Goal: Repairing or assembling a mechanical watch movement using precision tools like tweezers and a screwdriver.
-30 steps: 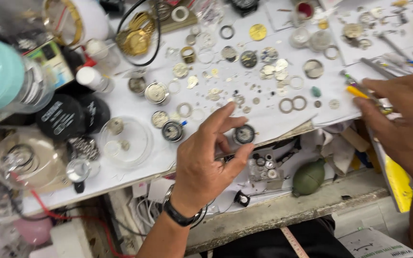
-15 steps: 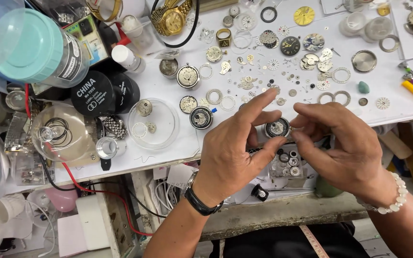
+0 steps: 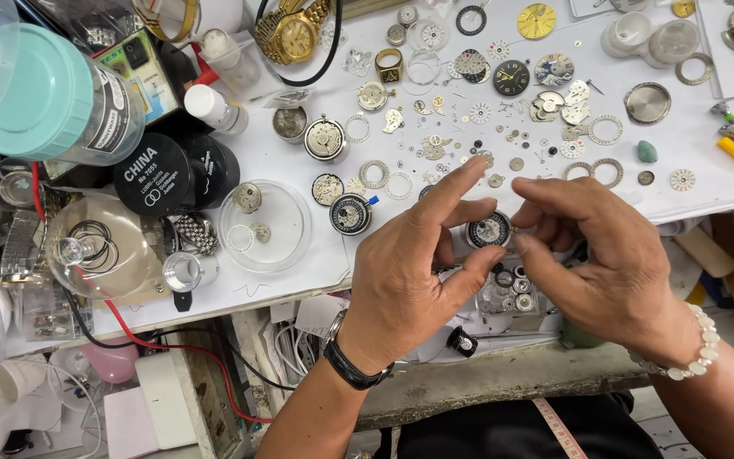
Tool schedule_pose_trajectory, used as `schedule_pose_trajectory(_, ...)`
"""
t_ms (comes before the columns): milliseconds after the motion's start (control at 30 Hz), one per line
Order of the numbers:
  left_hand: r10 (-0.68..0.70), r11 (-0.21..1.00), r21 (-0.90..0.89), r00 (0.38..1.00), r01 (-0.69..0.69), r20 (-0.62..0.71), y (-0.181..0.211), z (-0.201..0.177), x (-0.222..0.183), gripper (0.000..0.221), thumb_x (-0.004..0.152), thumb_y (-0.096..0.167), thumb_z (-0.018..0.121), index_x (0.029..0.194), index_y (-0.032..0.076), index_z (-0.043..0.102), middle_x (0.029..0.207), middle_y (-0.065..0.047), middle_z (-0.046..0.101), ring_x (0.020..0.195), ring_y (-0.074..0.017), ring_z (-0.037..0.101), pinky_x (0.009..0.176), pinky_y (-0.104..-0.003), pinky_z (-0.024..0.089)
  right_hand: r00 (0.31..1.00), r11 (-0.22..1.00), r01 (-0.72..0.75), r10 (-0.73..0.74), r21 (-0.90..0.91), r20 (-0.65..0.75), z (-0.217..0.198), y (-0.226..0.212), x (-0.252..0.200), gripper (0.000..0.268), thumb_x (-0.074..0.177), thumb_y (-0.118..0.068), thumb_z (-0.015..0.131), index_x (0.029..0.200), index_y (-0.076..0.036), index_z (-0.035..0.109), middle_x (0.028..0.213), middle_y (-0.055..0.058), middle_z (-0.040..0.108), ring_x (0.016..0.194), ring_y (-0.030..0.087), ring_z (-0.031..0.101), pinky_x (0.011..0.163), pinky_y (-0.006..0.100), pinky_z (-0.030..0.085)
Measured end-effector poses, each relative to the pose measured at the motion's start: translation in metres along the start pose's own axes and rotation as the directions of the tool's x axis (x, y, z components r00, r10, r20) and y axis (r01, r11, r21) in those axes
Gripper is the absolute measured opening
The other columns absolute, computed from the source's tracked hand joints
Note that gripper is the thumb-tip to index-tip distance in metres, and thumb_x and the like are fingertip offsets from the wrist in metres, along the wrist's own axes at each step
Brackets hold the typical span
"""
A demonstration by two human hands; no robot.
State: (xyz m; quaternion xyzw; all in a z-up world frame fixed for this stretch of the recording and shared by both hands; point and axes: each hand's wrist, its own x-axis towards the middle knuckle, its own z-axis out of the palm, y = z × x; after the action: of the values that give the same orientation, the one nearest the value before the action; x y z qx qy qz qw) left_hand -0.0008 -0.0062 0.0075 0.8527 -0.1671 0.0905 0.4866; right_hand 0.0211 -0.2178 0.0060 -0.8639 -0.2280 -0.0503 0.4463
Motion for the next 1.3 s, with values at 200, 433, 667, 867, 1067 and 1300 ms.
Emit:
schedule_pose_trajectory(200,0.094,0.995,0.018,0.996,-0.094,0.007,-0.002,0.003,0.001,0.077,0.099,0.023,0.085,0.158,0.017,0.036,0.131,0.002,0.077,0.072,-0.0046,0.064,0.08,-0.024,0.063,1.0,0.984,-0.01,0.008,-0.18,-0.011,0.0,0.005,0.003,0.034,0.099,-0.007,0.067,0.133,-0.007,0.065,0.093,0.003,0.071,0.075,0.019,0.063,0.076,0.035,0.048)
schedule_pose_trajectory(433,0.06,0.993,0.102,0.997,-0.056,-0.043,0.008,0.017,0.011,0.076,0.089,0.021,0.085,0.149,0.006,0.041,0.118,-0.003,0.079,0.059,-0.0055,0.062,0.061,-0.022,0.059,0.994,0.994,0.107,-0.106,0.028,-0.015,-0.017,0.006,0.007,0.044,0.098,-0.008,0.065,0.141,-0.013,0.056,0.094,0.0,0.068,0.077,0.014,0.062,0.069,0.029,0.053)
schedule_pose_trajectory(667,0.018,0.995,0.101,0.997,-0.011,-0.074,0.014,0.019,0.009,0.076,0.086,0.023,0.085,0.148,0.007,0.043,0.116,-0.003,0.078,0.057,-0.0048,0.059,0.059,-0.02,0.057,0.998,0.998,0.052,-0.05,0.046,-0.04,-0.017,0.0,0.003,0.043,0.1,-0.011,0.059,0.142,-0.018,0.054,0.095,-0.001,0.068,0.079,0.017,0.061,0.075,0.033,0.051)
schedule_pose_trajectory(867,0.005,0.997,0.081,0.998,0.001,-0.07,0.018,0.018,0.01,0.076,0.086,0.019,0.085,0.148,0.008,0.043,0.114,-0.003,0.078,0.057,-0.0058,0.056,0.058,-0.021,0.055,0.997,0.998,0.064,-0.064,0.012,-0.046,-0.014,0.0,0.004,0.049,0.093,-0.003,0.06,0.139,-0.02,0.057,0.089,-0.005,0.063,0.073,0.014,0.056,0.071,0.032,0.049)
schedule_pose_trajectory(1067,0.006,0.997,0.078,0.997,-0.001,-0.071,0.014,0.018,0.008,0.075,0.087,0.019,0.085,0.149,0.009,0.043,0.116,-0.002,0.077,0.057,-0.0048,0.058,0.058,-0.02,0.055,0.996,0.997,0.082,-0.081,0.005,-0.042,-0.014,0.0,0.002,0.035,0.105,-0.013,0.054,0.139,-0.014,0.057,0.095,0.003,0.065,0.079,0.021,0.058,0.074,0.037,0.046)
schedule_pose_trajectory(1300,0.027,0.996,0.089,0.998,-0.023,-0.049,0.007,0.014,0.009,0.073,0.092,0.02,0.081,0.151,0.008,0.039,0.119,-0.003,0.077,0.059,-0.0066,0.058,0.06,-0.022,0.056,0.994,0.993,0.105,-0.103,0.048,-0.042,-0.01,0.001,0.007,0.039,0.095,-0.002,0.06,0.134,-0.011,0.061,0.088,-0.001,0.066,0.072,0.012,0.058,0.064,0.027,0.049)
